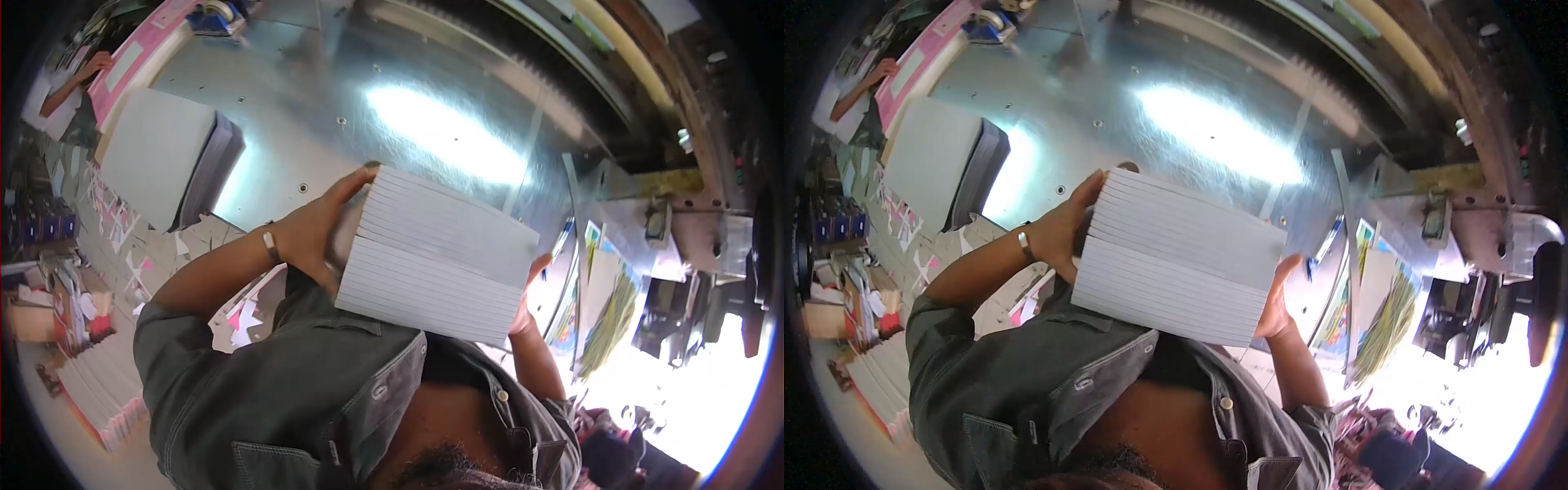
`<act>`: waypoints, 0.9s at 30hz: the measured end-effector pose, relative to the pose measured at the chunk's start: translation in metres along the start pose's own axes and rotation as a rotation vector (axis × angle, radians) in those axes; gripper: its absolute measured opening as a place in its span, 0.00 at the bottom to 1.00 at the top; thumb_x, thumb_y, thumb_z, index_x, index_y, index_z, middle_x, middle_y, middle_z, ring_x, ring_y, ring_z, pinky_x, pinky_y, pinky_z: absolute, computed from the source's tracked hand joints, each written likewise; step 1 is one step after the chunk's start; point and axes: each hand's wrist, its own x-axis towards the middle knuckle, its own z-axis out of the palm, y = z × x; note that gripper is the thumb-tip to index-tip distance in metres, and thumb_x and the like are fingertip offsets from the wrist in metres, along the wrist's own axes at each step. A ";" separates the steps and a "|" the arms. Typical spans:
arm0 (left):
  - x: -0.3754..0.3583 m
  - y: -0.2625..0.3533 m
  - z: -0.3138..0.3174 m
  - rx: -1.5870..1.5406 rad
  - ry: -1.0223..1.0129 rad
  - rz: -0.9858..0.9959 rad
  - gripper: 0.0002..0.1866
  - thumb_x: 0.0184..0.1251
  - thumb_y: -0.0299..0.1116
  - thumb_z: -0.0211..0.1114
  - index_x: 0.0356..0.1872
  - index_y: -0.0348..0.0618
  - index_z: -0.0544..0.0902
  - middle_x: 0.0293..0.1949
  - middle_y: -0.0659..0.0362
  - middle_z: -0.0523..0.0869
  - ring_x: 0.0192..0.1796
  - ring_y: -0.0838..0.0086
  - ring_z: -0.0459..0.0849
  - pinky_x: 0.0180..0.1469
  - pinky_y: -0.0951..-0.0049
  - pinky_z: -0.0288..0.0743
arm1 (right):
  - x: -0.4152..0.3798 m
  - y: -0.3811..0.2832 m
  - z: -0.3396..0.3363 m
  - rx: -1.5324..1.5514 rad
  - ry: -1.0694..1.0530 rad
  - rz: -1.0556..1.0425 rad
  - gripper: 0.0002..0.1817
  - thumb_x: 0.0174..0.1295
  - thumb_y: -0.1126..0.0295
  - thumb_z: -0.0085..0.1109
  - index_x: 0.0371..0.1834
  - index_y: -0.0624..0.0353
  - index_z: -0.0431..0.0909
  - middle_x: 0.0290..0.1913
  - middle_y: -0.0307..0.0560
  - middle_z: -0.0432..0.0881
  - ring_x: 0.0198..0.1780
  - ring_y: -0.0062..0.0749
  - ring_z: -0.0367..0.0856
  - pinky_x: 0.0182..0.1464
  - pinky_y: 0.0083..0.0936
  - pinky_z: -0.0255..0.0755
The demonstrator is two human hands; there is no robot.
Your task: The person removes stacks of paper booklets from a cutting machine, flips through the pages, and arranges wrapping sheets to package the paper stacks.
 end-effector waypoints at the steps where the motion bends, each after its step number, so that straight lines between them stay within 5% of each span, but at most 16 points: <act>1: -0.001 -0.001 0.006 -0.111 0.017 -0.001 0.87 0.27 0.73 0.85 0.85 0.39 0.40 0.85 0.39 0.45 0.87 0.45 0.44 0.85 0.47 0.45 | -0.004 0.001 0.001 0.026 0.009 -0.006 0.57 0.56 0.46 0.74 0.83 0.63 0.54 0.73 0.56 0.74 0.69 0.48 0.77 0.72 0.46 0.73; 5: 0.006 0.004 0.037 -0.271 0.179 -0.024 0.84 0.42 0.96 0.48 0.84 0.32 0.32 0.87 0.41 0.32 0.88 0.48 0.32 0.85 0.48 0.31 | -0.017 0.003 0.003 0.097 0.035 -0.020 0.57 0.57 0.43 0.71 0.83 0.63 0.53 0.73 0.56 0.73 0.70 0.48 0.77 0.71 0.46 0.73; 9: 0.017 -0.002 0.055 -0.256 0.298 -0.079 0.79 0.48 0.96 0.32 0.84 0.32 0.30 0.86 0.41 0.28 0.88 0.52 0.29 0.86 0.50 0.30 | -0.023 0.006 0.006 0.146 0.051 -0.036 0.57 0.58 0.40 0.68 0.83 0.63 0.53 0.74 0.56 0.73 0.70 0.47 0.77 0.71 0.46 0.73; 16: 0.025 0.038 0.059 -0.463 0.337 -0.201 0.80 0.43 0.97 0.28 0.83 0.35 0.25 0.87 0.44 0.28 0.88 0.56 0.32 0.86 0.52 0.37 | -0.028 0.011 0.013 0.220 0.054 -0.080 0.58 0.59 0.35 0.64 0.83 0.62 0.53 0.75 0.56 0.72 0.71 0.45 0.76 0.71 0.45 0.74; 19: 0.024 0.048 0.061 -0.529 0.347 -0.274 0.81 0.40 0.98 0.28 0.82 0.37 0.23 0.87 0.44 0.34 0.87 0.57 0.43 0.84 0.53 0.47 | -0.028 0.015 0.017 0.255 0.055 -0.110 0.58 0.60 0.33 0.62 0.83 0.62 0.53 0.75 0.56 0.71 0.71 0.45 0.75 0.71 0.45 0.75; 22: -0.013 0.001 0.077 -0.688 0.362 -0.188 0.76 0.49 0.95 0.32 0.85 0.39 0.33 0.87 0.49 0.43 0.86 0.60 0.48 0.84 0.53 0.50 | -0.026 0.019 0.023 0.296 0.063 -0.151 0.58 0.60 0.31 0.60 0.84 0.62 0.53 0.76 0.56 0.71 0.72 0.44 0.75 0.71 0.44 0.75; 25: -0.041 -0.019 0.082 -0.757 0.332 -0.257 0.78 0.44 0.97 0.35 0.86 0.40 0.36 0.85 0.48 0.53 0.79 0.61 0.62 0.78 0.54 0.62 | -0.021 0.025 0.028 0.343 0.062 -0.216 0.59 0.61 0.29 0.58 0.84 0.62 0.53 0.76 0.56 0.70 0.72 0.43 0.75 0.71 0.44 0.75; 27: -0.043 -0.048 0.096 -1.193 0.307 0.038 0.78 0.44 0.96 0.42 0.86 0.40 0.43 0.83 0.49 0.58 0.79 0.61 0.65 0.77 0.54 0.65 | -0.016 0.029 0.034 0.390 0.060 -0.292 0.59 0.61 0.28 0.56 0.84 0.62 0.53 0.76 0.56 0.70 0.73 0.43 0.75 0.70 0.44 0.75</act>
